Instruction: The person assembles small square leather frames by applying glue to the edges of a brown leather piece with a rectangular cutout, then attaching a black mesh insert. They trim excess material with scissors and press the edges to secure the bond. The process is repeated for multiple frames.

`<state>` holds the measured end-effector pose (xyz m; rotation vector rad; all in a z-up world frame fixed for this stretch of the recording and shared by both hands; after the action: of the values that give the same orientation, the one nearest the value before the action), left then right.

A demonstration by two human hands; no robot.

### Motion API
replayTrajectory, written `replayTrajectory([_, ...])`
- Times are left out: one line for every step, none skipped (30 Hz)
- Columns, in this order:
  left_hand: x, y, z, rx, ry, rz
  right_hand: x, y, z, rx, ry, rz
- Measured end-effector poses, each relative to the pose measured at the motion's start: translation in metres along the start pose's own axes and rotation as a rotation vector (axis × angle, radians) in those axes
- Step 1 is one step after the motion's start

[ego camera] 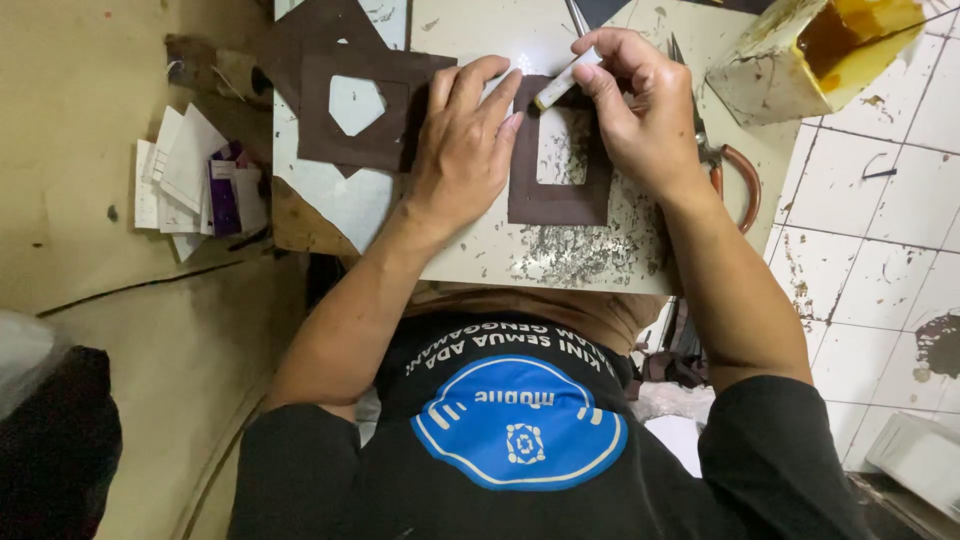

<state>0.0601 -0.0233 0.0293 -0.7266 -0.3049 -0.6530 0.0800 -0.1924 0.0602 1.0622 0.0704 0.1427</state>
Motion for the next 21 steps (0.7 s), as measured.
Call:
replayTrajectory([0.0, 0.0, 0.0, -0.003, 0.002, 0.003, 0.001, -0.001, -0.001, 0.0, 0.002, -0.004])
replayTrajectory([0.001, 0.0, 0.001, -0.004, 0.003, 0.002, 0.002, -0.001, -0.001, -0.019, -0.003, 0.007])
replayTrajectory([0.001, -0.001, 0.001, -0.006, 0.004, 0.0, 0.003, -0.001, -0.001, -0.039, -0.008, 0.019])
replayTrajectory([0.001, -0.001, 0.001, -0.008, 0.005, 0.003, 0.004, 0.0, -0.002, -0.039, -0.006, 0.016])
replayTrajectory([0.001, 0.0, 0.001, -0.009, 0.006, 0.003, 0.004, 0.001, -0.003, -0.026, 0.002, 0.019])
replayTrajectory([0.001, 0.0, 0.001, -0.008, 0.007, 0.004, 0.005, 0.002, -0.004, -0.013, 0.009, 0.022])
replayTrajectory([0.001, 0.0, 0.001, -0.009, 0.009, 0.006, 0.005, 0.002, -0.004, -0.012, 0.011, 0.02])
replayTrajectory([0.001, 0.0, 0.001, -0.007, 0.018, 0.007, 0.005, 0.002, -0.004, -0.032, 0.007, 0.007])
replayTrajectory([0.001, 0.0, 0.001, -0.004, 0.026, 0.007, 0.005, 0.001, -0.004, -0.052, 0.003, -0.006])
replayTrajectory([0.001, -0.001, 0.0, -0.005, 0.027, 0.009, 0.005, 0.0, -0.004, -0.052, 0.004, -0.008])
replayTrajectory([0.001, 0.0, 0.0, 0.0, 0.037, 0.022, 0.005, 0.001, -0.004, -0.065, 0.004, 0.005])
replayTrajectory([0.001, 0.0, -0.001, 0.005, 0.045, 0.034, 0.005, 0.001, -0.004, -0.077, 0.003, 0.018])
replayTrajectory([0.0, 0.002, -0.004, 0.004, 0.047, 0.035, 0.005, 0.002, -0.004, -0.077, 0.004, 0.016])
replayTrajectory([-0.001, 0.003, -0.006, 0.019, 0.047, 0.028, 0.004, 0.005, -0.005, -0.094, 0.01, 0.046])
replayTrajectory([-0.002, 0.004, -0.008, 0.033, 0.048, 0.02, 0.004, 0.008, -0.005, -0.11, 0.015, 0.076])
replayTrajectory([-0.001, 0.003, -0.007, 0.032, 0.049, 0.021, 0.002, 0.006, -0.005, -0.11, 0.016, 0.074])
replayTrajectory([0.0, 0.002, -0.006, 0.031, 0.059, 0.023, 0.001, 0.006, -0.005, -0.141, 0.016, 0.084])
replayTrajectory([0.0, 0.001, -0.005, 0.03, 0.07, 0.026, -0.001, 0.005, -0.005, -0.173, 0.016, 0.093])
replayTrajectory([0.001, 0.001, -0.005, 0.028, 0.07, 0.028, -0.003, 0.008, -0.005, -0.173, 0.018, 0.092])
replayTrajectory([0.001, 0.001, -0.004, 0.026, 0.064, 0.02, -0.006, 0.013, -0.006, -0.193, 0.027, 0.115])
replayTrajectory([0.002, 0.0, -0.004, 0.023, 0.058, 0.013, -0.008, 0.017, -0.007, -0.213, 0.036, 0.138])
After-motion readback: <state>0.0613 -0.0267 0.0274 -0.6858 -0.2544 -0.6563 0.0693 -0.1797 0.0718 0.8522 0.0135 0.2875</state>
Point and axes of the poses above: each hand's wrist, its own x-axis towards the middle knuckle, its own z-axis out of the back of the hand, y = z × x, the point moved 7 cm from there along x, towards the middle knuckle, and after that the axes turned 10 degrees about -z, right-handed, at the moved point
